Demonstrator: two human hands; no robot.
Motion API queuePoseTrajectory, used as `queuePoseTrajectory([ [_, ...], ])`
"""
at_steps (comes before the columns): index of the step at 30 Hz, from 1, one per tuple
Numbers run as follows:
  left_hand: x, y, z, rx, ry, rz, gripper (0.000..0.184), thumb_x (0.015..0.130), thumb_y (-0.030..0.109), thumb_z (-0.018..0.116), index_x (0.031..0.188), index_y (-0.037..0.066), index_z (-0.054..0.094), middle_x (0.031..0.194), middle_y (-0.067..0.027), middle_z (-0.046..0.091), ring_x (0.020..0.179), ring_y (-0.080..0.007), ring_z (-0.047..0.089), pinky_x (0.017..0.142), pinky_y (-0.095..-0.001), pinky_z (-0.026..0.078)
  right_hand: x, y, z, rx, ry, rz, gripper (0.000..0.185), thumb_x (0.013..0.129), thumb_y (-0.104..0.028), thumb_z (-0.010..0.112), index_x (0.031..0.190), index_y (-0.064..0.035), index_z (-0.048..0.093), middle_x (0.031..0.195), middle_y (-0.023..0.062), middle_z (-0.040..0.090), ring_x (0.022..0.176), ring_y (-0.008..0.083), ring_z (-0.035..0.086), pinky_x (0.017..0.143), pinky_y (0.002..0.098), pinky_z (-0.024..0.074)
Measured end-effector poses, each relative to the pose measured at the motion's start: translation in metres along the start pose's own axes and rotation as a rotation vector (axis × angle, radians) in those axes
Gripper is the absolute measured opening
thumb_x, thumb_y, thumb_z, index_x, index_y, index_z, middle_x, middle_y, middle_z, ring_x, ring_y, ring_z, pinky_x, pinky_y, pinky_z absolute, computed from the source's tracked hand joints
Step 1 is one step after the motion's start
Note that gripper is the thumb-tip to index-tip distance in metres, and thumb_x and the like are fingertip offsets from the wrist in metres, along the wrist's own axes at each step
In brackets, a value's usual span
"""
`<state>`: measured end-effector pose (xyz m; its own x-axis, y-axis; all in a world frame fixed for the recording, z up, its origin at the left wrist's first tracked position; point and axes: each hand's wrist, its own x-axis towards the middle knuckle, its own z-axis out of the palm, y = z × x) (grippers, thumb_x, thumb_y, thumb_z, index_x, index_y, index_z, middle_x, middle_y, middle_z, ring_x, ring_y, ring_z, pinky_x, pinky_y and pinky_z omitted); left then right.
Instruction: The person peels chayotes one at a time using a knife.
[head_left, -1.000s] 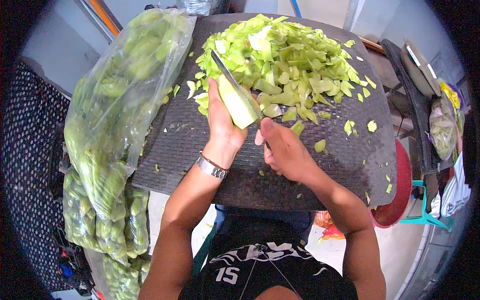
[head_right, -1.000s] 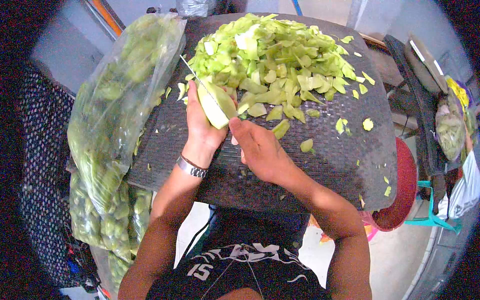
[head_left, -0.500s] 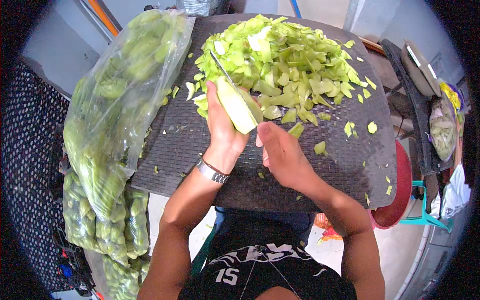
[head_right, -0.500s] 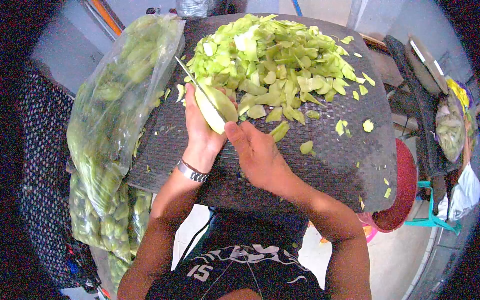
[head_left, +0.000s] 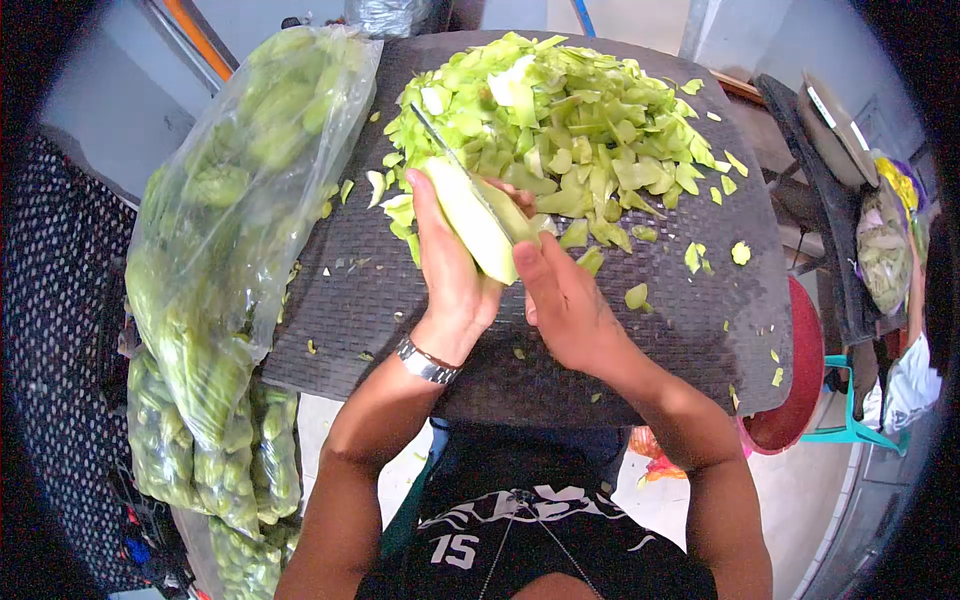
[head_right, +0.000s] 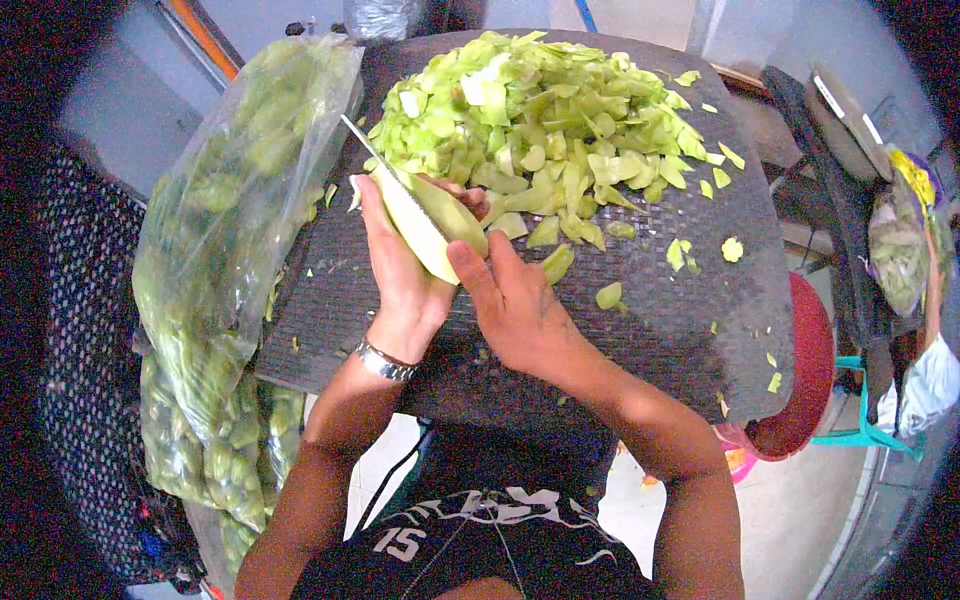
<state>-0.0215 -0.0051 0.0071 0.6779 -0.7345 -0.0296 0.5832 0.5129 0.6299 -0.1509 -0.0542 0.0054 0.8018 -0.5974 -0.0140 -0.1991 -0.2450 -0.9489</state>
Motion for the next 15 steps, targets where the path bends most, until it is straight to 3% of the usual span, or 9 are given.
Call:
queuePoseTrajectory([
  [3, -0.005, 0.004, 0.004, 0.036, -0.079, -0.001, 0.072, 0.105, 0.067, 0.033, 0.112, 0.001, 0.061, 0.101, -0.0165, 0.066, 0.089, -0.0294, 0.065, 0.088, -0.0466, 0.054, -0.003, -0.004, -0.013, -0.056, -0.024, -0.006, 0.055, 0.106, -0.052, 0.050, 0.110, 0.0034, 0.052, 0.091, 0.0356, 0.065, 0.095, 0.0545, 0.065, 0.078, 0.0551, 0.0495],
  [5, -0.001, 0.009, -0.004, 0.190, 0.068, 0.135, 0.075, 0.105, 0.067, 0.032, 0.118, 0.000, 0.061, 0.109, -0.0156, 0.067, 0.101, -0.0275, 0.065, 0.095, -0.0424, 0.050, -0.008, -0.015, -0.036, -0.154, -0.083, 0.069, 0.057, 0.104, -0.053, 0.054, 0.113, 0.0033, 0.053, 0.094, 0.0348, 0.066, 0.098, 0.0533, 0.066, 0.081, 0.0546, 0.0501],
  [6, -0.001, 0.013, -0.016, 0.272, 0.151, 0.194, 0.076, 0.105, 0.068, 0.032, 0.122, -0.001, 0.061, 0.113, -0.0152, 0.067, 0.107, -0.0265, 0.064, 0.098, -0.0403, 0.047, -0.018, -0.025, -0.042, -0.320, -0.056, 0.058, 0.052, 0.101, -0.049, 0.063, 0.123, -0.0018, 0.054, 0.076, 0.0181, 0.064, 0.068, 0.0278, 0.064, 0.067, 0.0404, 0.0505],
  [7, 0.000, 0.024, -0.027, 0.518, 0.281, 0.511, 0.062, 0.109, 0.054, 0.040, 0.125, -0.002, 0.060, 0.125, -0.0151, 0.065, 0.116, -0.0266, 0.060, 0.105, -0.0399, 0.043, -0.024, -0.020, -0.045, -0.342, -0.101, 0.048, 0.056, 0.099, -0.052, 0.063, 0.120, -0.0006, 0.054, 0.083, 0.0234, 0.066, 0.079, 0.0363, 0.065, 0.073, 0.0457, 0.0508],
  [9, -0.009, 0.046, -0.024, 0.816, 0.252, 0.934, 0.044, 0.106, 0.035, 0.052, 0.128, -0.003, 0.060, 0.127, -0.0166, 0.064, 0.118, -0.0277, 0.060, 0.106, -0.0418, 0.042, -0.037, -0.009, -0.056, -0.384, -0.182, 0.032, 0.063, 0.097, -0.058, 0.063, 0.116, 0.0017, 0.054, 0.097, 0.0339, 0.069, 0.100, 0.0533, 0.066, 0.085, 0.0565, 0.0515],
  [11, -0.025, 0.065, -0.002, 1.200, -0.148, 0.979, 0.036, 0.099, 0.022, 0.060, 0.126, -0.002, 0.062, 0.131, -0.0194, 0.062, 0.123, -0.0307, 0.058, 0.109, -0.0436, 0.042, -0.046, 0.000, -0.062, -0.482, -0.265, 0.075, 0.059, 0.097, -0.055, 0.063, 0.116, 0.0006, 0.055, 0.094, 0.0327, 0.069, 0.096, 0.0527, 0.066, 0.081, 0.0560, 0.0517],
  [12, -0.030, 0.070, 0.007, 1.470, -0.334, 0.992, 0.036, 0.095, 0.021, 0.065, 0.124, -0.001, 0.064, 0.132, -0.0226, 0.061, 0.126, -0.0368, 0.057, 0.109, -0.0452, 0.042, -0.051, 0.006, -0.061, -0.505, -0.280, 0.090, 0.054, 0.098, -0.050, 0.065, 0.115, 0.0003, 0.055, 0.092, 0.0308, 0.069, 0.094, 0.0511, 0.066, 0.079, 0.0539, 0.0514],
  [13, -0.027, 0.068, 0.013, 1.619, -0.504, 1.123, 0.039, 0.094, 0.026, 0.067, 0.122, -0.001, 0.065, 0.130, -0.0243, 0.062, 0.125, -0.0427, 0.056, 0.109, -0.0471, 0.043, -0.054, 0.009, -0.061, -0.532, -0.292, 0.098, 0.050, 0.098, -0.046, 0.066, 0.115, -0.0001, 0.055, 0.089, 0.0289, 0.069, 0.092, 0.0495, 0.067, 0.076, 0.0517, 0.0511],
  [15, -0.028, 0.058, 0.021, 1.792, -0.723, 1.015, 0.042, 0.096, 0.034, 0.067, 0.120, 0.000, 0.067, 0.131, -0.0240, 0.063, 0.126, -0.0437, 0.056, 0.108, -0.0488, 0.045, -0.058, 0.007, -0.062, -0.535, -0.317, 0.054, 0.048, 0.100, -0.045, 0.064, 0.110, 0.0005, 0.055, 0.084, 0.0285, 0.068, 0.088, 0.0493, 0.067, 0.073, 0.0525, 0.0508],
])
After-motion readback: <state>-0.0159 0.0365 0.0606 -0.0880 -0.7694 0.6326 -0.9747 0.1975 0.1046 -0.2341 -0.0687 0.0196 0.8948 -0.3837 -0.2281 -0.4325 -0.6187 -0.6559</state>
